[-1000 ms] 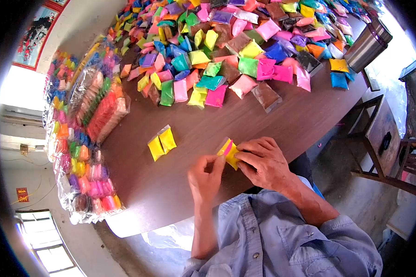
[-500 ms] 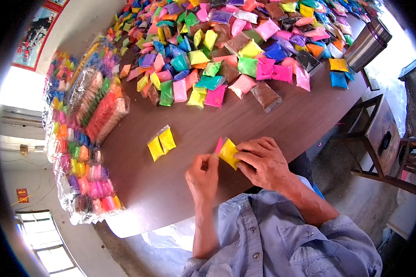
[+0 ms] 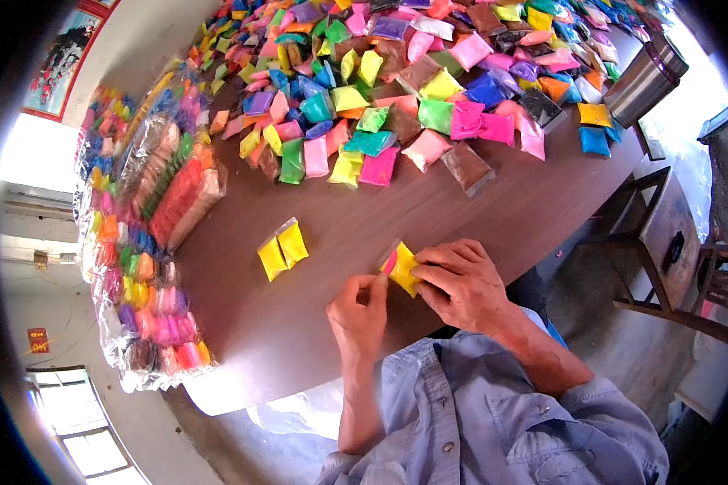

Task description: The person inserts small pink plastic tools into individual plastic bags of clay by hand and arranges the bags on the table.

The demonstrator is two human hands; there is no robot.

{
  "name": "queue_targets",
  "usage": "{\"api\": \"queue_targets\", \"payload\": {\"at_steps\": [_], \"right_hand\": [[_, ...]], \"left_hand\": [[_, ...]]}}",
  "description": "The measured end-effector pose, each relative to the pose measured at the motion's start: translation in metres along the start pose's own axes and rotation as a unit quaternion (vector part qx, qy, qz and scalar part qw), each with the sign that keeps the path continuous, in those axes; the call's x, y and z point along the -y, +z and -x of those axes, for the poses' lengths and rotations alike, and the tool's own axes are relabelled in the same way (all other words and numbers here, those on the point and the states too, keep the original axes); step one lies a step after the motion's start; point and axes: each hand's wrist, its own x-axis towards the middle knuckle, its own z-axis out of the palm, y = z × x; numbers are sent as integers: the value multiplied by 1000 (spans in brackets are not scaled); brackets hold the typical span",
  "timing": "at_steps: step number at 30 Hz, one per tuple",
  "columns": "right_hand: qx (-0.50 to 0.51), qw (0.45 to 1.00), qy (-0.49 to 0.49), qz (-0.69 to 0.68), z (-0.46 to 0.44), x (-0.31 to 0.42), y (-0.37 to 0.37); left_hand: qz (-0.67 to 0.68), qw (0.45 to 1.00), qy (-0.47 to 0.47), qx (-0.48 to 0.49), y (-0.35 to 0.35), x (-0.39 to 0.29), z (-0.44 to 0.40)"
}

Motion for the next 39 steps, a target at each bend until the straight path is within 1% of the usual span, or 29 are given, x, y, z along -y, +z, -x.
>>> {"api": "queue_targets", "payload": {"at_steps": [1, 4, 8, 10, 11, 14, 16, 20, 22, 25, 29, 32, 34, 35, 37, 38, 39], "right_hand": [[0, 1000, 1, 0, 0, 0, 0], [4, 1000, 3, -4, -1, 2, 0], [-7, 1000, 9, 6, -1, 3, 0], [-7, 1000, 9, 7, 0, 2, 0], [3, 1000, 8, 2, 0, 1, -1], [13, 1000, 8, -3, 0, 1, -2], [14, 1000, 8, -3, -1, 1, -1], [11, 1000, 5, 2, -1, 2, -2], [11, 1000, 6, 4, -1, 2, -1], [4, 1000, 5, 6, -1, 2, 1], [1, 1000, 8, 4, 0, 2, 0], [1, 1000, 7, 3, -1, 3, -1], [2, 1000, 9, 1, 0, 3, -1], [0, 1000, 7, 1, 0, 2, 0], [-1, 1000, 6, 0, 1, 1, -1], [2, 1000, 6, -1, 0, 1, -1], [7, 1000, 6, -2, 0, 1, -1]], "left_hand": [[5, 1000, -23, 0, 0, 0, 0], [-2, 1000, -13, -23, 2, 1, -4], [-9, 999, -12, -32, 1, 2, -6], [37, 999, -23, -23, -3, 6, -5], [36, 999, -23, -23, -4, 8, -4], [50, 999, -1, 2, -7, 14, 1], [32, 997, 71, 17, -5, 16, 5], [14, 997, 75, 14, -5, 8, 6], [6, 999, 32, 9, -3, 4, 4], [2, 1000, 23, -20, 0, 2, 0], [-9, 1000, 3, -30, 2, 5, -2], [5, 1000, -14, -20, 1, 6, -2], [68, 996, -57, -19, 1, 12, -3], [68, 996, -56, -19, -1, 13, -2], [50, 999, 16, 11, -6, 16, 1], [50, 999, 15, 11, -6, 15, 4], [44, 998, 46, 6, -6, 13, 6]]}}
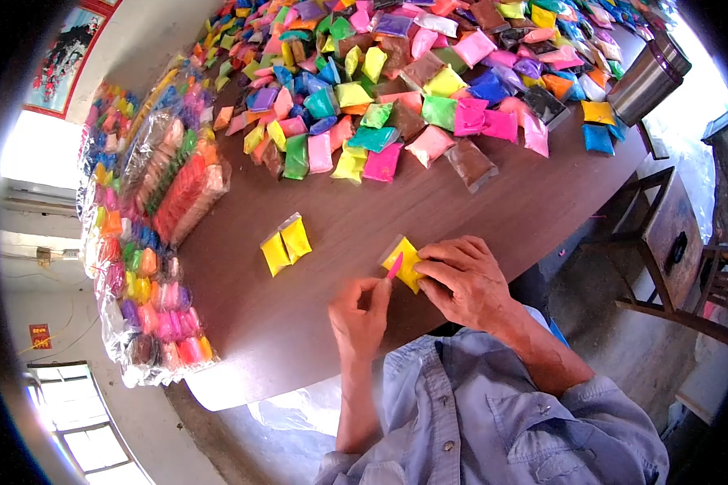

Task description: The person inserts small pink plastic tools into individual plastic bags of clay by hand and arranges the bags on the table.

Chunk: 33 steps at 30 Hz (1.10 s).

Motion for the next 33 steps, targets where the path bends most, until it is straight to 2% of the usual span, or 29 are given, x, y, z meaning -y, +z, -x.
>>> {"api": "queue_targets", "payload": {"at_steps": [1, 5, 7, 14, 20, 22, 26, 31, 33], "right_hand": [[1, 1000, 0, -1, 0, 0, 1], [-10, 1000, 1, 7, -1, 0, 2], [-16, 1000, 7, 8, -2, 1, 2], [-7, 1000, 4, 8, 0, 1, 1], [3, 1000, 2, 4, 0, 0, 0], [4, 1000, 1, 3, 1, 0, 1], [3, 1000, 2, 8, 1, -1, 2], [4, 1000, 4, 7, 1, 0, 2], [-2, 1000, 2, 7, 1, 0, 3]], "left_hand": [[-7, 1000, 30, -4, 0, -1, 2], [-30, 998, 52, -23, 5, -3, -1], [-32, 999, -16, -21, 6, -5, -3], [-57, 997, -26, -50, 9, 0, -9], [18, 997, -74, -31, 4, 7, -4], [9, 1000, 12, -20, 2, 4, 0], [10, 999, 36, -25, 6, 4, -1], [-24, 999, -41, -21, 6, -7, -8], [-31, 998, -42, -27, 7, -5, -11]]}}
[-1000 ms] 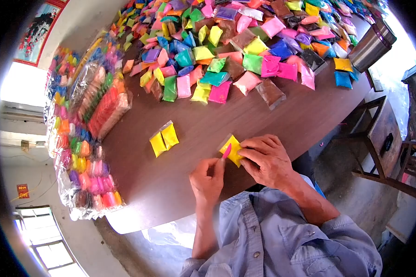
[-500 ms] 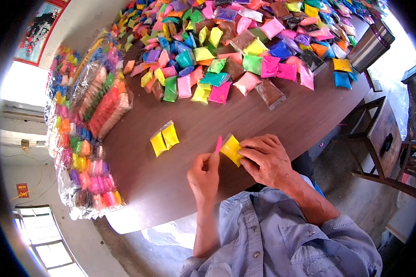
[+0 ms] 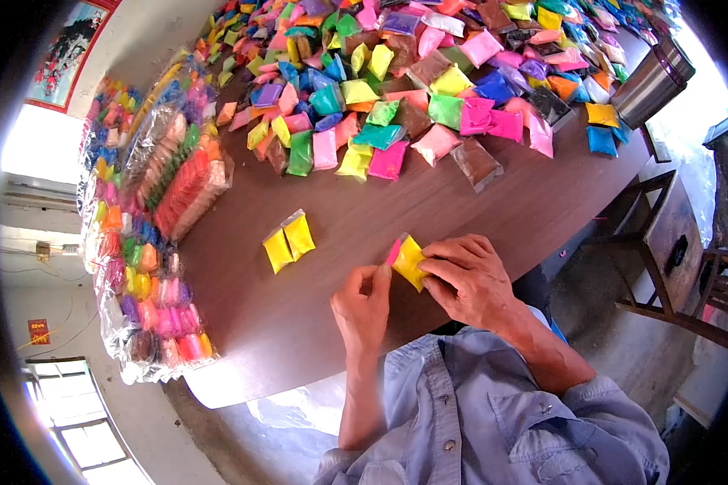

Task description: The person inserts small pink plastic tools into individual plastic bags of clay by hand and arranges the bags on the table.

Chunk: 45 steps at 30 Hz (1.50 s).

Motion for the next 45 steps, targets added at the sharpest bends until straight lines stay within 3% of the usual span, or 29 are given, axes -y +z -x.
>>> {"api": "queue_targets", "payload": {"at_steps": [5, 7, 16, 19, 25, 35, 37, 45], "right_hand": [[4, 1000, 3, 3, 1, 0, 0], [1, 1000, 2, 7, 1, 0, 0], [-3, 1000, -1, 11, 0, 0, 0], [4, 1000, -1, 5, -1, -1, -1], [6, 1000, 3, 11, 0, 0, -1], [-4, 1000, 0, 6, 1, -1, -1], [-3, 1000, -1, 4, 0, 0, 0], [6, 1000, 0, 10, -2, 1, -2]], "left_hand": [[9, 1000, -19, -16, 3, 1, -1], [49, 995, -90, -6, 2, 7, -1], [53, 998, 32, 33, -2, 6, 6], [39, 998, -23, 37, -2, -1, 3], [22, 999, -43, 23, 1, -3, -5], [51, 998, -29, 12, -1, 1, 0], [51, 998, 36, 27, -1, 4, 5], [31, 999, 11, 34, 2, -1, -1]]}}
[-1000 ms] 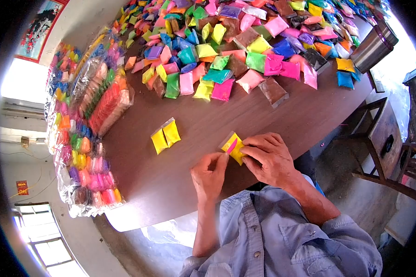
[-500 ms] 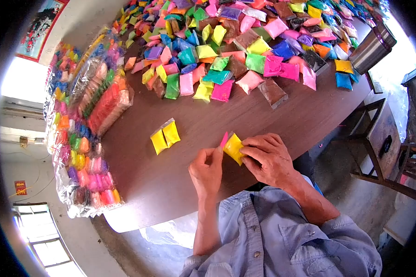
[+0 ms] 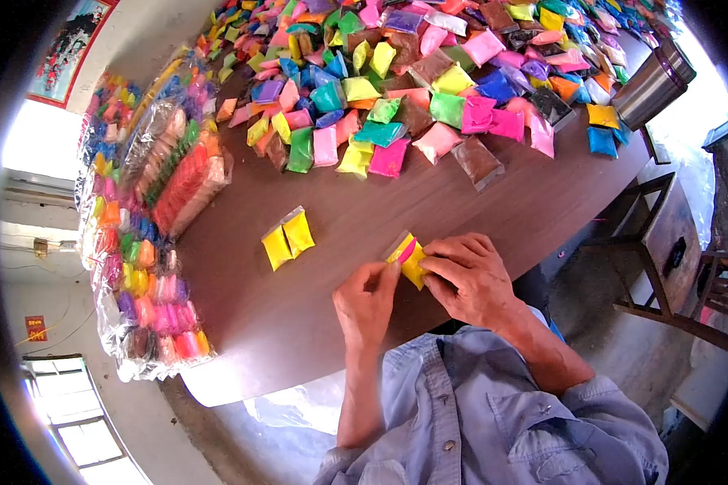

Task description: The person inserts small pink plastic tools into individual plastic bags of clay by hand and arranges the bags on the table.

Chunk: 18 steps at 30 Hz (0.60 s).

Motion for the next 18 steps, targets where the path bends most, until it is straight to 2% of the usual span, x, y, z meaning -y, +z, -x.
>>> {"api": "queue_targets", "payload": {"at_steps": [4, 11, 14, 16, 18], "right_hand": [[-4, 1000, 1, -2, 0, 0, 1], [-12, 1000, -2, -6, 2, 0, 1], [-5, 1000, 0, -9, 2, -1, 0], [-1, 1000, 1, -14, 2, -1, 1], [2, 1000, 2, -4, 1, 0, 0]], "left_hand": [[0, 999, -33, -20, 1, -2, -5], [2, 999, -14, -45, 2, -1, -5], [30, 998, -44, -37, -1, 1, -1], [29, 999, 13, 1, -3, 3, 3], [33, 999, 16, 2, -3, 5, 3]]}}
